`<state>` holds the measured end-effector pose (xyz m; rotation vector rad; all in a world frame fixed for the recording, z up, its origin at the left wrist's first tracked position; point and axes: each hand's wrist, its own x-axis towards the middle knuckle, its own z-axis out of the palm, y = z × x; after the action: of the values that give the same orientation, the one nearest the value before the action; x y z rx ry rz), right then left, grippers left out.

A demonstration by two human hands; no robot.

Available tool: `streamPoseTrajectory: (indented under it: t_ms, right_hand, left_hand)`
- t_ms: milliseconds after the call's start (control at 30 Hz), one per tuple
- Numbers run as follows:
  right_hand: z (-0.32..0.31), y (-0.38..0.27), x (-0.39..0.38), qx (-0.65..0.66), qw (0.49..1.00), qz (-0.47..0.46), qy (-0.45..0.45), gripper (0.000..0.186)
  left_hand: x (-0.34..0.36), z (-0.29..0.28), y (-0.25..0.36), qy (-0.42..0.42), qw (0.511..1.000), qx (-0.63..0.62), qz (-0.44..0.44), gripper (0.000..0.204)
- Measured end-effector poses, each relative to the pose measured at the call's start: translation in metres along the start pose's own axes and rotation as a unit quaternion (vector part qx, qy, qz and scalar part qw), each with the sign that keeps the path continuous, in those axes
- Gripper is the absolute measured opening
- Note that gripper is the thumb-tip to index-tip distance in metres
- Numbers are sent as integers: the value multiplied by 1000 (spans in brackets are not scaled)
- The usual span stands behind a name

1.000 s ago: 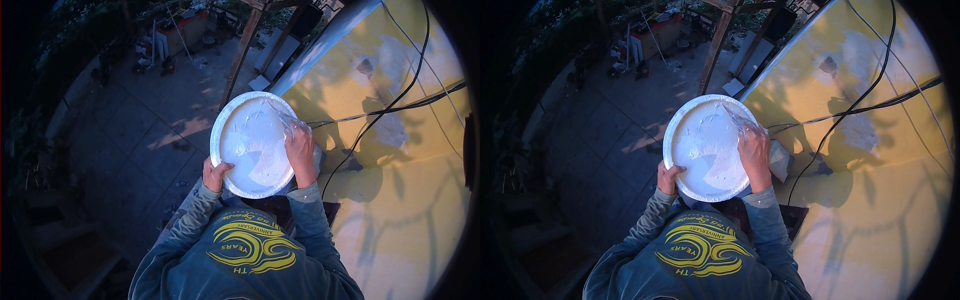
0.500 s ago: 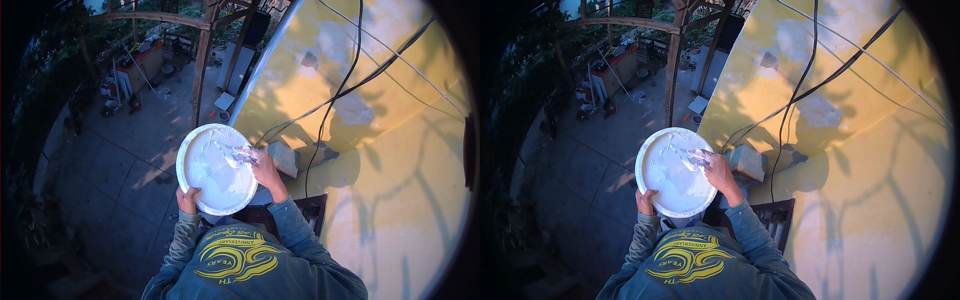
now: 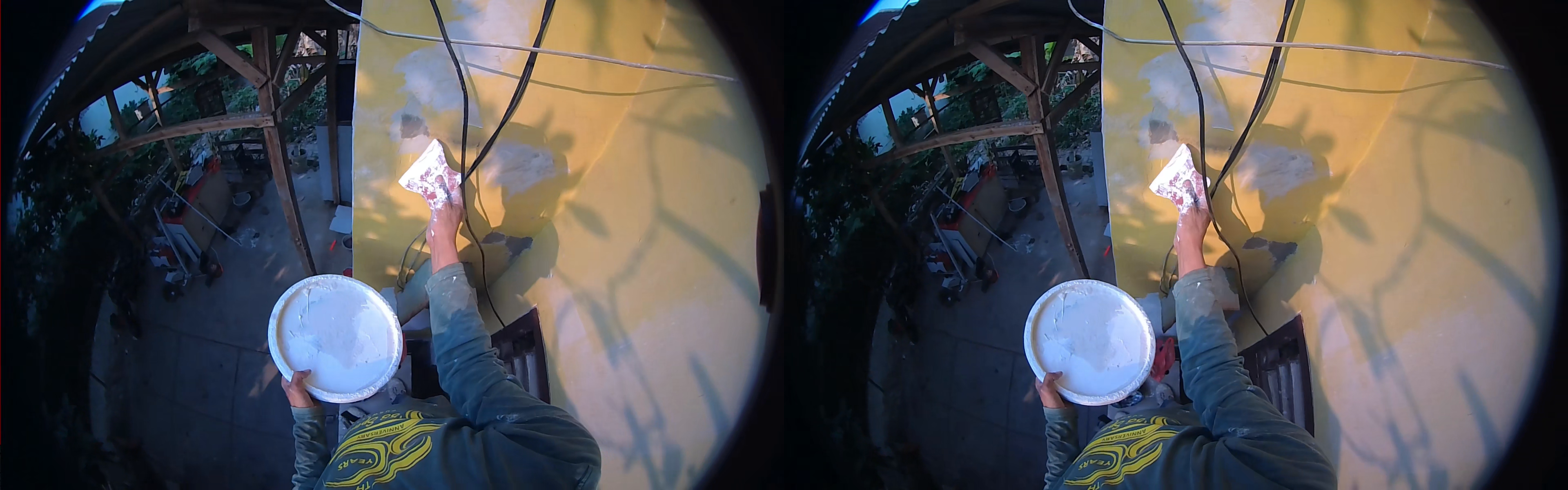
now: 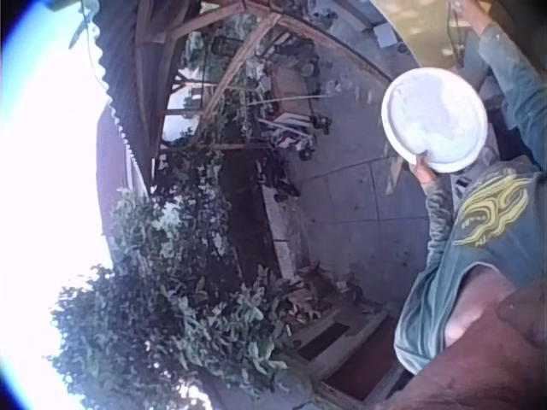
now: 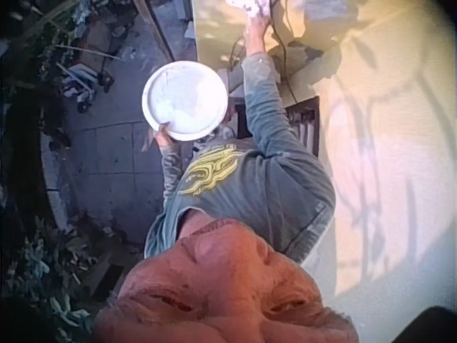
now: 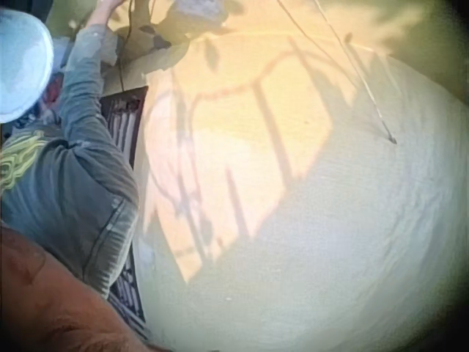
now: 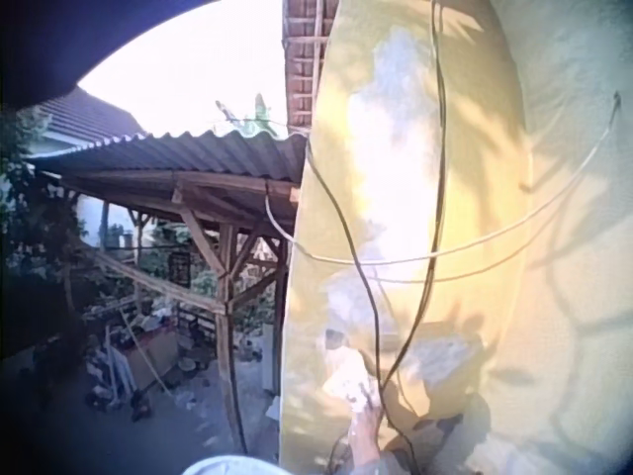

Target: Apply plaster to a wall using a spatula.

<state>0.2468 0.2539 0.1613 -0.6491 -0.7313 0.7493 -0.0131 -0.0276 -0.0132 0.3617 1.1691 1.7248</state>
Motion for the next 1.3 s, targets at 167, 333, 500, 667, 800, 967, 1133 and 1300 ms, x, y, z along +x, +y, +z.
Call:
streamPoseTrajectory:
  t_ms: [167, 333, 500, 667, 800, 967, 1133, 1300]
  right_hand:
    - [-63, 12, 60, -53, 983, -145, 103, 26]
    - [-82, 3, 80, -310, 869, -312, 226, 23]
    - [-118, 18, 108, -454, 814, -228, 279, 28]
    - [-95, 5, 107, -554, 739, -220, 315, 32]
    - [-61, -27, 91, -541, 741, -279, 282, 32]
    - [-38, -15, 85, -579, 735, -256, 245, 31]
    - [-13, 16, 72, -605, 752, -187, 184, 38]
    - [7, 33, 62, -574, 761, -267, 144, 46]
  left_hand:
    - [-3, 5, 3, 42, 999, 9, -12, 51]
    - [3, -7, -1, 40, 999, 33, -14, 50]
    - [3, -3, -2, 39, 998, 53, 14, 47]
    - [-6, 2, 1, 74, 995, 67, 17, 47]
    - [-4, -8, -8, 98, 993, 63, 18, 43]
    - [-6, -11, -15, 106, 994, 35, 14, 44]
    - [-6, -19, -24, 112, 993, 32, 8, 47]
    - [-2, -21, -27, 127, 991, 31, -6, 42]
